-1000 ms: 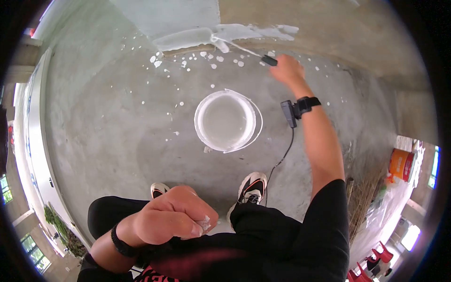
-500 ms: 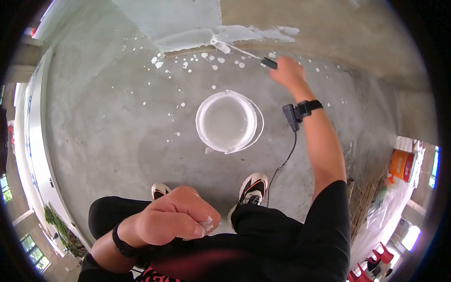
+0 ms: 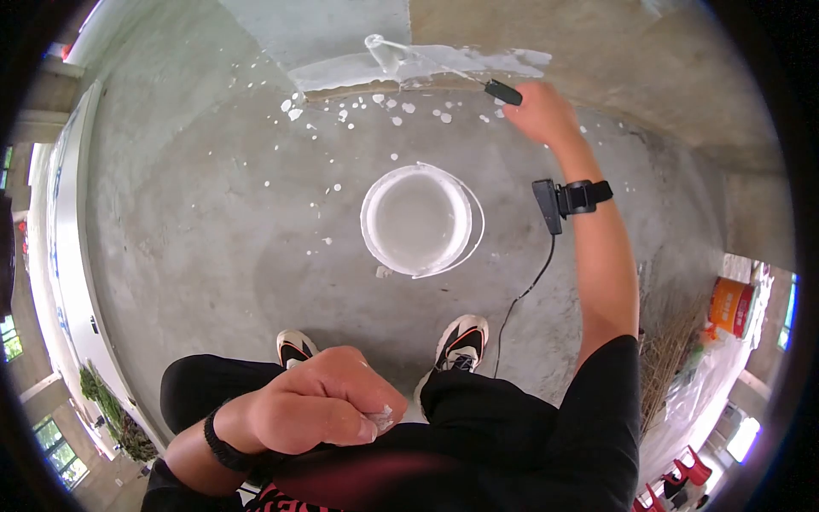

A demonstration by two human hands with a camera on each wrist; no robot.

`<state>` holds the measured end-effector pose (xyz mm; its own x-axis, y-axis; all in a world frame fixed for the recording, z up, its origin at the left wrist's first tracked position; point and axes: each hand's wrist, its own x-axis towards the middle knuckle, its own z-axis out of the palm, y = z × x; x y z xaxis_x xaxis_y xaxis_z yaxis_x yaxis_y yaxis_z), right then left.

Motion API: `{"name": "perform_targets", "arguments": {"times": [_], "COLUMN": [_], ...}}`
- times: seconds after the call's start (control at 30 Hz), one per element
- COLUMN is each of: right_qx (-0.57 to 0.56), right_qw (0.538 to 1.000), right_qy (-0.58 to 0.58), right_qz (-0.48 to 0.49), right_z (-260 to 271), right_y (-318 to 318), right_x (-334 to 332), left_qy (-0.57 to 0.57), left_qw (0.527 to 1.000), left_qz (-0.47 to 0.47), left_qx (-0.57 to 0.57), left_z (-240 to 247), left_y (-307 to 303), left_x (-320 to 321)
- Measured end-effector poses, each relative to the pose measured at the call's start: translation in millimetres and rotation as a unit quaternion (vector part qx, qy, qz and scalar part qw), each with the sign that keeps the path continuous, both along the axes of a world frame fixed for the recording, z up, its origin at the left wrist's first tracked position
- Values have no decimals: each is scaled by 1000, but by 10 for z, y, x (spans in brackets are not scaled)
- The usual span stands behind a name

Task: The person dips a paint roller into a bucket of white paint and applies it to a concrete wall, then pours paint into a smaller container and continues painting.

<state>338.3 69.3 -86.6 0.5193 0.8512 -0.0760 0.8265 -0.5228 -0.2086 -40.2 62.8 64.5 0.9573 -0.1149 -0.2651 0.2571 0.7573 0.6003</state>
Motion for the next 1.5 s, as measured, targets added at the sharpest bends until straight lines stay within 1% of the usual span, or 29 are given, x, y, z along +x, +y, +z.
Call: {"name": "perform_targets", "arguments": {"times": [0.13, 0.2, 0.27, 0.33, 0.37, 0.4, 0.43, 0.53, 0.6, 0.7, 0.8, 0.97, 1.1, 1.17, 1.23, 1.3, 1.33, 1.37, 1.43, 1.5], "right_qx": [-32, -29, -20, -11, -4, 2, 2, -16, -18, -17, -18, -5, -16, -21, -26, -14, -14, -14, -10, -45], "right_qw": [999, 998, 998, 999, 999, 999, 999, 998, 999, 999, 999, 998, 996, 997, 998, 999, 999, 998, 996, 991], "right_qy": [16, 35, 36, 38, 11, -17, -17, 17, 10, 22, 22, 38, 55, 45, 36, 44, 45, 58, 72, 71], "right_qz": [-17, -37, -38, -36, -37, -38, -38, -58, -32, -21, -31, -45, -67, -59, -49, -13, -11, 12, 41, 108], "right_z": [81, 53, -101, -123, -141, -106, -71, -3, -55, -106, -103, -260, -149, -242, -234, -188, -133, -88, -27, -42], "right_y": [40, 19, -69, -132, -190, -216, -226, -186, -88, 92, 125, -49, -234, -333, -315, -327, -287, -219, -42, 190], "right_x": [-32, 58, 315, 408, 441, 409, 386, 278, 210, 54, 17, 249, 312, 431, 393, 327, 242, 144, -11, -115], "left_qy": [1, 6, 5, 5, 5, 5, 0, -1, 1, 6, 4, -1, -3, -17, -12, -6, 20, 47, 47, 51], "left_qw": [1000, 1000, 1000, 1000, 1000, 1000, 1000, 1000, 1000, 1000, 999, 999, 999, 1000, 999, 999, 999, 999, 999, 998], "left_qz": [7, 7, 6, 6, 4, 6, 7, 13, 15, -8, 1, 9, 9, 3, 14, 21, 18, 17, 24, 32], "left_qx": [-6, -14, -15, -15, -15, -16, -10, -3, -2, -29, -35, -36, -36, -26, -27, -28, -17, -7, -8, -8], "left_z": [2, -8, -7, 0, 3, 4, 3, -4, -18, -29, -26, -56, -50, -62, -75, -79, -83, -85, -81, -72], "left_y": [1, 1, 7, 23, 28, 33, 37, 11, 7, 28, 11, 15, 34, 25, 8, 5, 5, -5, -24, -28], "left_x": [11, 19, 13, 7, 7, 12, 21, 18, 32, 26, 19, 1, 23, 30, 34, 33, 35, 37, 40, 42]}}
